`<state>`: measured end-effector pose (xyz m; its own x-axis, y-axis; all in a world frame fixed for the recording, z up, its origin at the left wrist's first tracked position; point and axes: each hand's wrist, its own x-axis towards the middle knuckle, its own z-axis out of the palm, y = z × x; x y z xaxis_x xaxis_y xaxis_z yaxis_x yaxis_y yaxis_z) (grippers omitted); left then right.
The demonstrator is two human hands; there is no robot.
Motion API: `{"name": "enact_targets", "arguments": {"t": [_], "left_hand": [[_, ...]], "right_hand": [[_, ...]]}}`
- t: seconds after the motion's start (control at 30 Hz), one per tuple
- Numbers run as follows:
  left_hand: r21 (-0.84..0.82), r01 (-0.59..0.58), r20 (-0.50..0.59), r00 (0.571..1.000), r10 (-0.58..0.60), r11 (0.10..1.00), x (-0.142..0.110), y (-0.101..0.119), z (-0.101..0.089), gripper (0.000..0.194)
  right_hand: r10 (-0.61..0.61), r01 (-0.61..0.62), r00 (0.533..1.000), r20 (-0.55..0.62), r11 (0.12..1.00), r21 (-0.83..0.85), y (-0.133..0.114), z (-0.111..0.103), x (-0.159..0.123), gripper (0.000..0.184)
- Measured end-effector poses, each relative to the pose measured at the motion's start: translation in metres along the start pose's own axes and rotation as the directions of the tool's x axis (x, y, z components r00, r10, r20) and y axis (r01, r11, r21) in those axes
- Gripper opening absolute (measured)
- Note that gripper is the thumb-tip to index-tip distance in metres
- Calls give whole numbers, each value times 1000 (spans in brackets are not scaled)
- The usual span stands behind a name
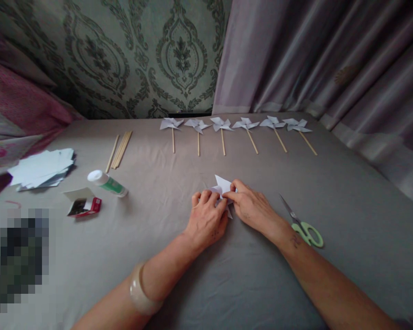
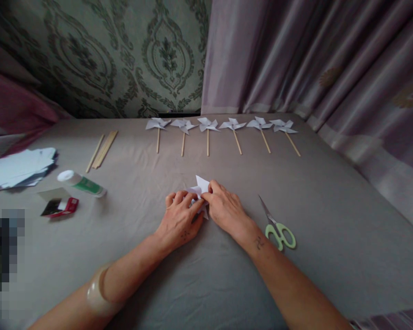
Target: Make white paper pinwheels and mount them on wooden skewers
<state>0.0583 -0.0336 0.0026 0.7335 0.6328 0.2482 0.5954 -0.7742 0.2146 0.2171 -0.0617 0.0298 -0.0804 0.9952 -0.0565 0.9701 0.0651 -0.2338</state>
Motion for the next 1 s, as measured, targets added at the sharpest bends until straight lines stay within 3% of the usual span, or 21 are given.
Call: {"name": "enact_targets", "arguments": {"t": [0.33, 0.5, 0.6, 0.67, 0.77, 0.87, 1.0], "left_hand": [[-7, 0, 10, 1000, 0, 1000, 2, 5, -6, 34], [39, 0, 22, 1000, -1, 999, 3, 9, -8, 38], [62, -2, 26, 1000, 1, 998, 3, 9, -8, 37], [77, 4, 34, 999, -7, 997, 3, 9, -9, 36], [86, 17, 43, 999, -21, 996, 2, 10, -10, 36], [76, 26, 53, 998, -30, 997, 1, 10, -10, 38], [63, 40, 53, 998, -44, 997, 0, 9, -9, 39]], "right_hand": [[-8, 7, 996, 85, 1000, 15, 1, -13, 13, 34], [6, -7, 998, 61, 1000, 17, 0, -12, 12, 36], [-3, 2, 1000, 11, 992, 124, 9, -9, 13, 36], [54, -32, 995, -86, 969, 245, 20, -7, 13, 35], [278, -192, 940, -198, 909, 369, 36, -3, 10, 30], [405, -312, 893, -198, 872, 378, 44, 5, 4, 27], [430, -347, 884, -186, 868, 355, 42, 17, 1, 23]]}}
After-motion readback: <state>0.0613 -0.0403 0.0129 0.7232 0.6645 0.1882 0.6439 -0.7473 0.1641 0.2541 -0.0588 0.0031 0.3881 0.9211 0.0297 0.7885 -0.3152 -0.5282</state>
